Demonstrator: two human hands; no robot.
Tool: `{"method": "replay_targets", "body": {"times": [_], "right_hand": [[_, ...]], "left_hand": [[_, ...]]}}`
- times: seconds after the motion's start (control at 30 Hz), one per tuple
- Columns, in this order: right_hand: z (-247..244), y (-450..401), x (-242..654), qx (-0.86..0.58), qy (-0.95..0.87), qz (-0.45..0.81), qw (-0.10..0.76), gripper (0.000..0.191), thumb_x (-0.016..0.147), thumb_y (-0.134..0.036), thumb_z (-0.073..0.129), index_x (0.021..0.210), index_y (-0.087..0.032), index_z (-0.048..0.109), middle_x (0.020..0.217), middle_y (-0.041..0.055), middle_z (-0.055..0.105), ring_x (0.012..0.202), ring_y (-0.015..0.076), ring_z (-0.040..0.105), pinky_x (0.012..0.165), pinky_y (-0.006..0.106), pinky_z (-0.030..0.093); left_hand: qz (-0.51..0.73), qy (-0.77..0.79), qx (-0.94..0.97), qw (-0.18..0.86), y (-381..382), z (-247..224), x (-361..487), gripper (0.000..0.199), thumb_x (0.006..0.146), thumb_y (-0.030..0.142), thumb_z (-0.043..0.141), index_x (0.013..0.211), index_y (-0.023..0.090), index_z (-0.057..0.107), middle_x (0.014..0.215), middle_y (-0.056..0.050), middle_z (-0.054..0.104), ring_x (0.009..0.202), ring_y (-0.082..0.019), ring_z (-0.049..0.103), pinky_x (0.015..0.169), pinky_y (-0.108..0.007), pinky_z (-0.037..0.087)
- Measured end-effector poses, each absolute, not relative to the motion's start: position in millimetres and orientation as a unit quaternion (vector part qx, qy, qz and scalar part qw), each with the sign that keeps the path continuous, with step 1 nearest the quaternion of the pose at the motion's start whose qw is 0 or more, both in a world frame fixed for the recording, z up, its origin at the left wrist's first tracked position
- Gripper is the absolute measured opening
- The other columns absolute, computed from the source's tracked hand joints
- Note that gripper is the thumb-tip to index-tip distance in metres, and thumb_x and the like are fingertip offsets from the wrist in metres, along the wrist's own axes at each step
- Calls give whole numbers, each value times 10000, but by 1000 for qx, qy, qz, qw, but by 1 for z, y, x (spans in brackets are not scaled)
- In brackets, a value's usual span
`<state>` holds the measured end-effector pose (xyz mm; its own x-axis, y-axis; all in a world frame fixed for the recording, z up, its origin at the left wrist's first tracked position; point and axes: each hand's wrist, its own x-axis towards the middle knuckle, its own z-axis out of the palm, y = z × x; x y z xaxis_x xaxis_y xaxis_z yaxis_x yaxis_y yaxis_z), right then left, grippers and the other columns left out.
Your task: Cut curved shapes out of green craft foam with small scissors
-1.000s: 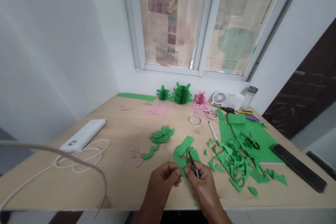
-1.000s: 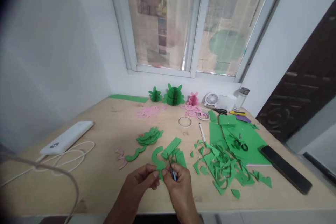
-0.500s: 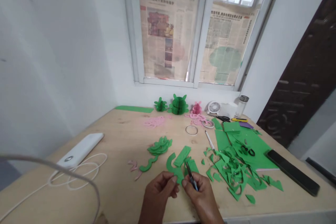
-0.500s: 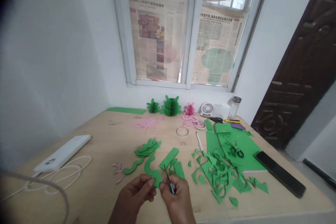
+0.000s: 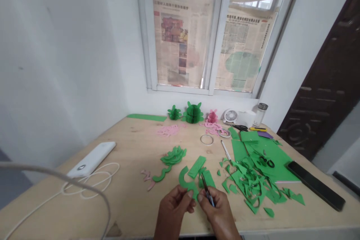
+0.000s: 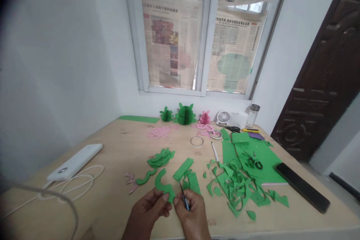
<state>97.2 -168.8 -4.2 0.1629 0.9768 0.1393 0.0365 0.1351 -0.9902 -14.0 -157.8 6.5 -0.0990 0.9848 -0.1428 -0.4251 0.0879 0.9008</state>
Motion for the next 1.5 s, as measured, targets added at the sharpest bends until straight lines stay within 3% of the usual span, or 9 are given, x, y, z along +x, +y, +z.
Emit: {"method": "replay_targets", "body": {"times": [0.4,0.7,1.03,1.5], "right_hand": [[4,-176,105,-509,-503,419,559,406,739,-534,631,592,-157,603,529,-4,456,534,137,356,489,254,296],[-15,-160,116,-499,-510,438,546,433,698,-559,665,560,-151,615,526,15,502,515,141,399,442,236,332],[-21,-159,104,-515,-467,418,585,517,662,-665,626,530,-169,564,498,-12,416,502,126,336,422,227,285],[-14,-160,120,-521,-477,411,577,458,697,-602,642,567,-164,603,541,-4,458,538,142,393,457,229,324]], "left_hand": [[593,433,365,573,-161,11,-14,234,546,325,786,580,154,629,457,-8,605,447,-120,525,462,-224,443],[560,457,338,602,-153,15,-14,320,476,376,823,586,154,620,471,-14,609,462,-138,544,460,-238,456],[590,483,331,557,-155,9,-14,350,493,427,812,613,143,646,474,-27,609,467,-131,523,449,-227,432],[564,483,335,580,-150,19,-6,299,504,362,809,583,141,623,491,-21,610,476,-129,540,471,-230,450]]}}
